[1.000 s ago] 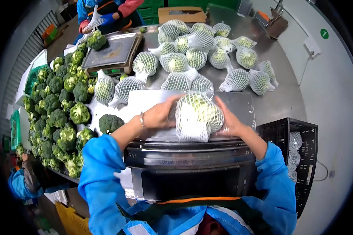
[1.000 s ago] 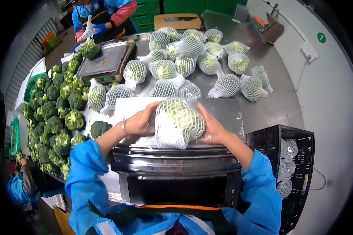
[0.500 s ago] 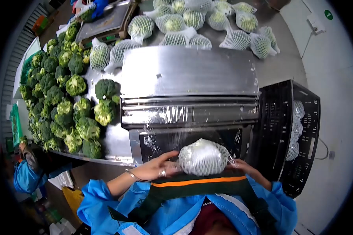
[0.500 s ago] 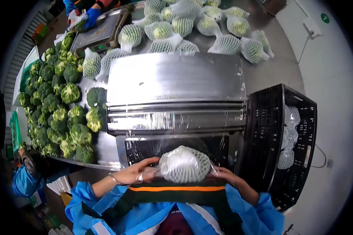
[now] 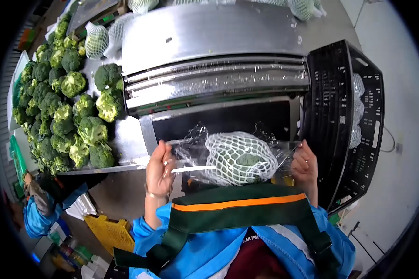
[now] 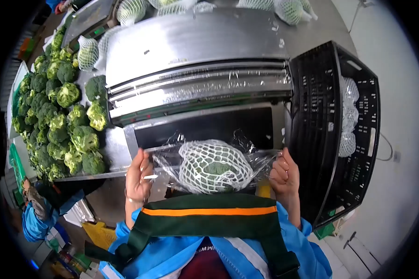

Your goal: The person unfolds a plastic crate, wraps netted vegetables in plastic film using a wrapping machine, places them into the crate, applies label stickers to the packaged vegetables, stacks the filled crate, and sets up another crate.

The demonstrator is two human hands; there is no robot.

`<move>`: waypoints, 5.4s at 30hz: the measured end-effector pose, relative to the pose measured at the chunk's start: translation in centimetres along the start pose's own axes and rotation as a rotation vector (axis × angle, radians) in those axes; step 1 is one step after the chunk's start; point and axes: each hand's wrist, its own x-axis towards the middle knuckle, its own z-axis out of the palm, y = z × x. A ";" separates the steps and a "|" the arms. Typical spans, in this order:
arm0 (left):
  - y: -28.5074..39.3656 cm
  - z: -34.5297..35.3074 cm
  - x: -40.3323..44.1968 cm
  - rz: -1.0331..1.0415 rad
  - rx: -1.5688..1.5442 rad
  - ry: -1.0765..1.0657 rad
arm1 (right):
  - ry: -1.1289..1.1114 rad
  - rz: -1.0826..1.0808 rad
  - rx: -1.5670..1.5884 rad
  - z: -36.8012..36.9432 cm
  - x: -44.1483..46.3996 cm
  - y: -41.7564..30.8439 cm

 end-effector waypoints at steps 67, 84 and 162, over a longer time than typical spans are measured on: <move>29.6 27.6 25.8 0.682 1.774 -0.090 | 1.047 -1.236 -1.841 2.6 0.5 -11.6; 27.1 31.6 31.5 1.465 1.753 0.543 | 1.341 -1.103 -1.804 4.3 1.3 -11.0; 14.2 25.2 18.0 1.184 1.630 -1.067 | -0.846 -0.903 -1.794 23.6 23.1 -8.4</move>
